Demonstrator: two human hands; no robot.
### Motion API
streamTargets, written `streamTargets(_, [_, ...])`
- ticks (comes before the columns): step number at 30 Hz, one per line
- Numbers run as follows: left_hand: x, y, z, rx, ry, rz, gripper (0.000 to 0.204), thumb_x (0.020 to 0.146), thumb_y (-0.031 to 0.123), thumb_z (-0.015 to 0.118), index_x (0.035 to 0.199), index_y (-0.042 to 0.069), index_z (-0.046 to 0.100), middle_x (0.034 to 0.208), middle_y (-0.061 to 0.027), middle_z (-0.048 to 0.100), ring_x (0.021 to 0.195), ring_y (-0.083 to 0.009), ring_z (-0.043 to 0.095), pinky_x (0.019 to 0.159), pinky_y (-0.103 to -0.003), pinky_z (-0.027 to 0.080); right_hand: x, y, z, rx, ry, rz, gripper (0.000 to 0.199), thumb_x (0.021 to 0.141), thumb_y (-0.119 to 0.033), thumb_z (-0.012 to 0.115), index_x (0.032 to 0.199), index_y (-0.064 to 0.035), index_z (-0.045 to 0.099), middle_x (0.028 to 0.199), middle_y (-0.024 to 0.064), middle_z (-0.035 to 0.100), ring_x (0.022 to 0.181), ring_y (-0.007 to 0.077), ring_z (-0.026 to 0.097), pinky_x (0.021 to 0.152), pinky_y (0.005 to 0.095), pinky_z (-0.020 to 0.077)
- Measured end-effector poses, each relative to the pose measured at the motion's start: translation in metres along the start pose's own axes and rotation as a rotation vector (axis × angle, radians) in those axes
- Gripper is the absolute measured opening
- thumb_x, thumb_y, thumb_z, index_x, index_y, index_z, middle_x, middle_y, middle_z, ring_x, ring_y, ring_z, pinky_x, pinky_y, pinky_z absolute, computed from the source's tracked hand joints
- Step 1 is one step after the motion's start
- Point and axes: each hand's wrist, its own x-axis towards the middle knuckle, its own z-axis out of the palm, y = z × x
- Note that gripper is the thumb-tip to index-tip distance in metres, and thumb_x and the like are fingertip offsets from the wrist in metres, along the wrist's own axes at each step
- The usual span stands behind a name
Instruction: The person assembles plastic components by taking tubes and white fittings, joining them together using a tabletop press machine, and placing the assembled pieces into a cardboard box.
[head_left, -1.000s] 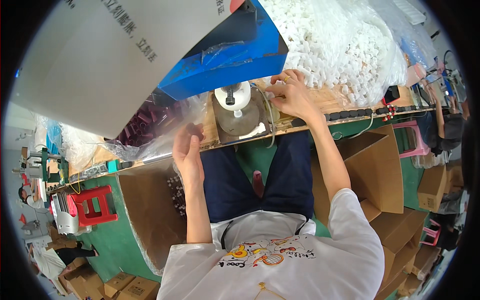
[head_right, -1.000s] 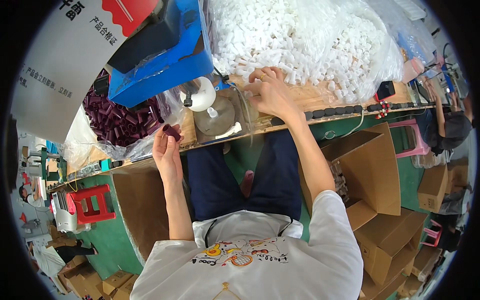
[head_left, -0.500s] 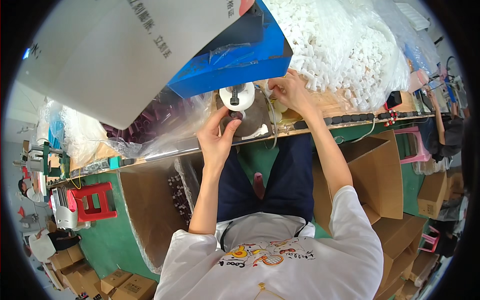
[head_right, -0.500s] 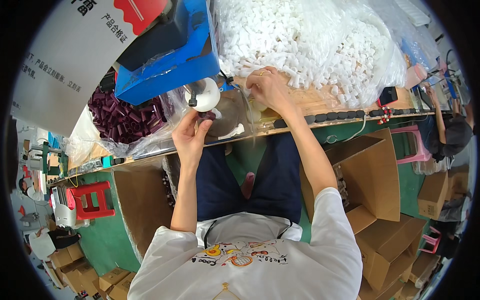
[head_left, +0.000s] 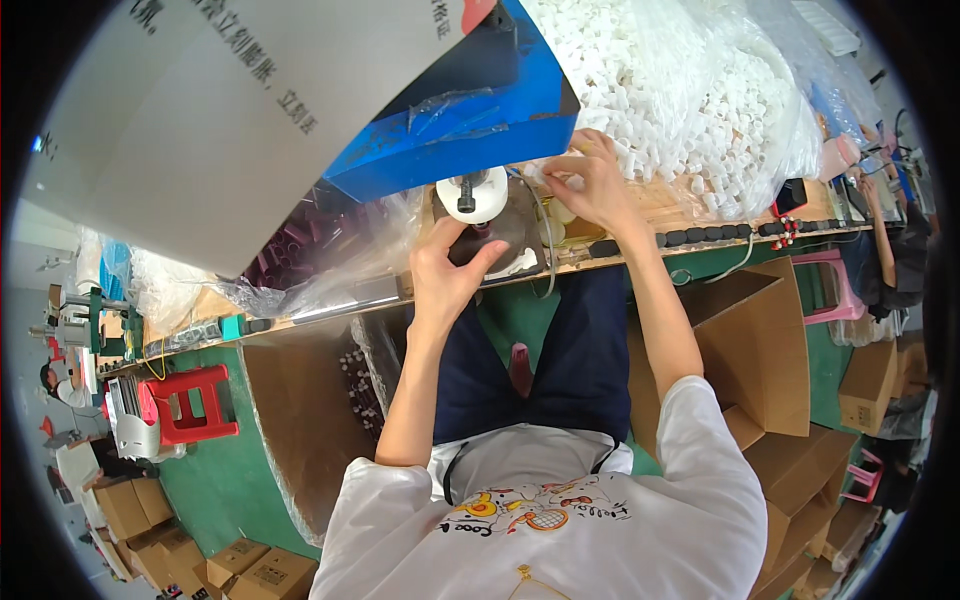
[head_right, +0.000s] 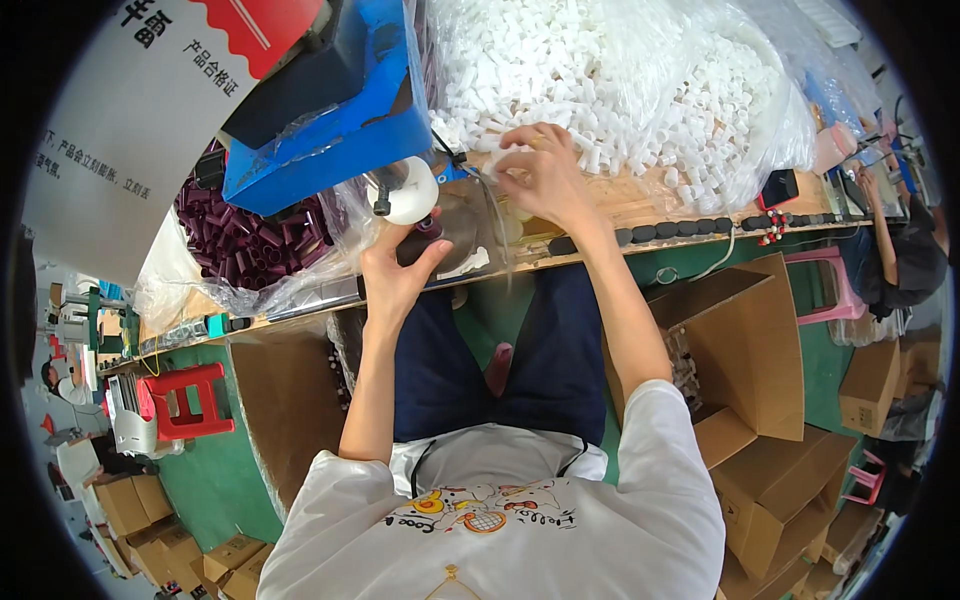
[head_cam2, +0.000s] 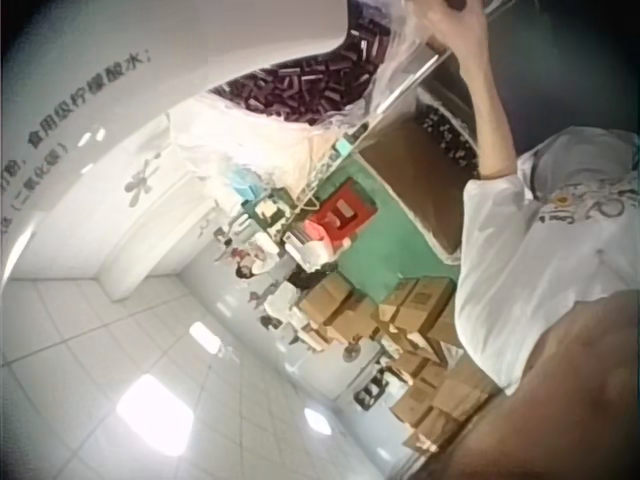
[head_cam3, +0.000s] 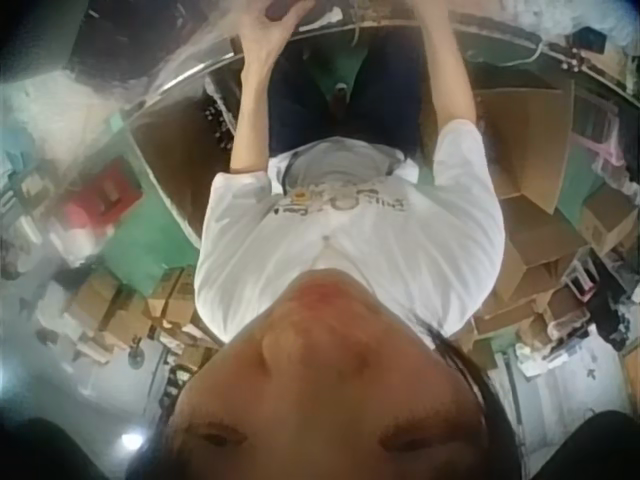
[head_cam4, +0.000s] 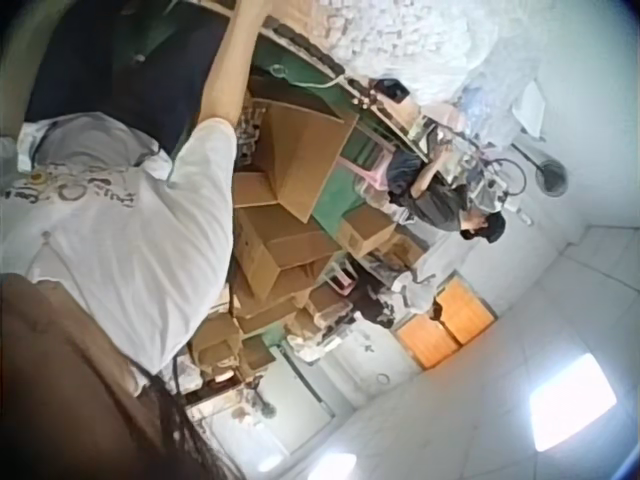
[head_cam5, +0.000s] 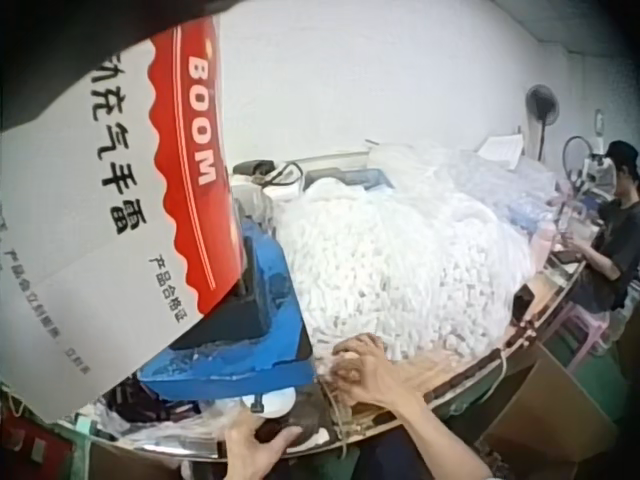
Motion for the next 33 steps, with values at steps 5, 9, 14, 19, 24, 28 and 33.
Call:
streamTargets(5, [0.005,-0.02,0.004,0.025,0.048,-0.006,0.029,0.076,0.015,0.085,0.1,0.002,0.077,0.096,-0.0132,0.074,0.094,-0.0304,0.066,0.085,-0.041,0.05,-0.025,-0.015,-0.02,-0.164,-0.074,-0.07,0.007,0.074,-0.01,0.075,0.08,-0.0087,0.075,0.1,0.0072,0.067,0.108,0.0275,0.059,0.106,0.0471,0.0369])
streamTargets(9, [0.012,-0.038,-0.004,-0.136,-0.078,-0.17,0.028,0.076,0.018,0.085,0.099,0.003,0.078,0.097,-0.0132,0.073,0.1,-0.0324,0.063,0.09,-0.042,0.048,-0.013,-0.039,-0.023,0.134,0.115,-0.027,0.01,0.073,-0.008,0.076,0.083,-0.0079,0.075,0.097,0.0073,0.07,0.102,0.0281,0.063,0.098,0.0435,0.0445])
streamTargets(14, [0.006,-0.014,-0.001,0.227,0.032,0.127,0.026,0.079,0.019,0.083,0.1,0.005,0.078,0.1,-0.0143,0.072,0.105,-0.0349,0.062,0.108,-0.051,0.039,-0.004,-0.09,0.001,0.649,0.204,0.152,0.019,0.071,-0.003,0.08,0.09,-0.0062,0.076,0.096,0.0053,0.074,0.097,0.0283,0.066,0.092,0.0409,0.0492])
streamTargets(19, [0.003,-0.017,0.003,0.257,0.072,0.133,0.025,0.08,0.017,0.082,0.102,0.004,0.077,0.104,-0.0172,0.071,0.105,-0.0359,0.064,0.106,-0.051,0.042,0.0,-0.086,0.013,0.311,0.231,-0.186,0.024,0.071,-0.004,0.079,0.095,-0.0073,0.076,0.098,0.0043,0.072,0.1,0.0273,0.063,0.094,0.0434,0.0484])
streamTargets(24, [-0.001,-0.008,-0.005,0.098,-0.033,-0.06,0.047,0.078,0.014,0.084,0.121,0.002,0.071,0.118,-0.018,0.07,0.112,-0.0349,0.066,0.101,-0.042,0.049,-0.003,-0.088,0.006,0.197,0.253,-0.2,0.025,0.072,-0.003,0.075,0.096,-0.009,0.077,0.106,0.0038,0.073,0.103,0.0264,0.064,0.094,0.0437,0.0501])
streamTargets(28, [-0.018,-0.01,-0.021,-0.1,0.045,-0.11,0.079,0.077,0.011,0.086,0.147,0.002,0.05,0.14,-0.0161,0.062,0.133,-0.0244,0.057,0.111,-0.037,0.044,-0.01,-0.044,-0.018,0.3,0.364,0.187,0.027,0.075,-0.002,0.072,0.101,-0.009,0.077,0.101,0.009,0.075,0.099,0.0281,0.066,0.089,0.0408,0.0522])
streamTargets(33, [-0.018,-0.01,-0.023,-0.052,0.061,-0.164,0.069,0.078,0.01,0.085,0.141,0.003,0.057,0.135,-0.0173,0.065,0.128,-0.0257,0.061,0.107,-0.039,0.046,-0.003,0.001,-0.006,0.26,0.056,0.442,0.024,0.077,-0.005,0.072,0.1,-0.008,0.076,0.092,0.0131,0.074,0.095,0.0283,0.066,0.088,0.0421,0.0497])
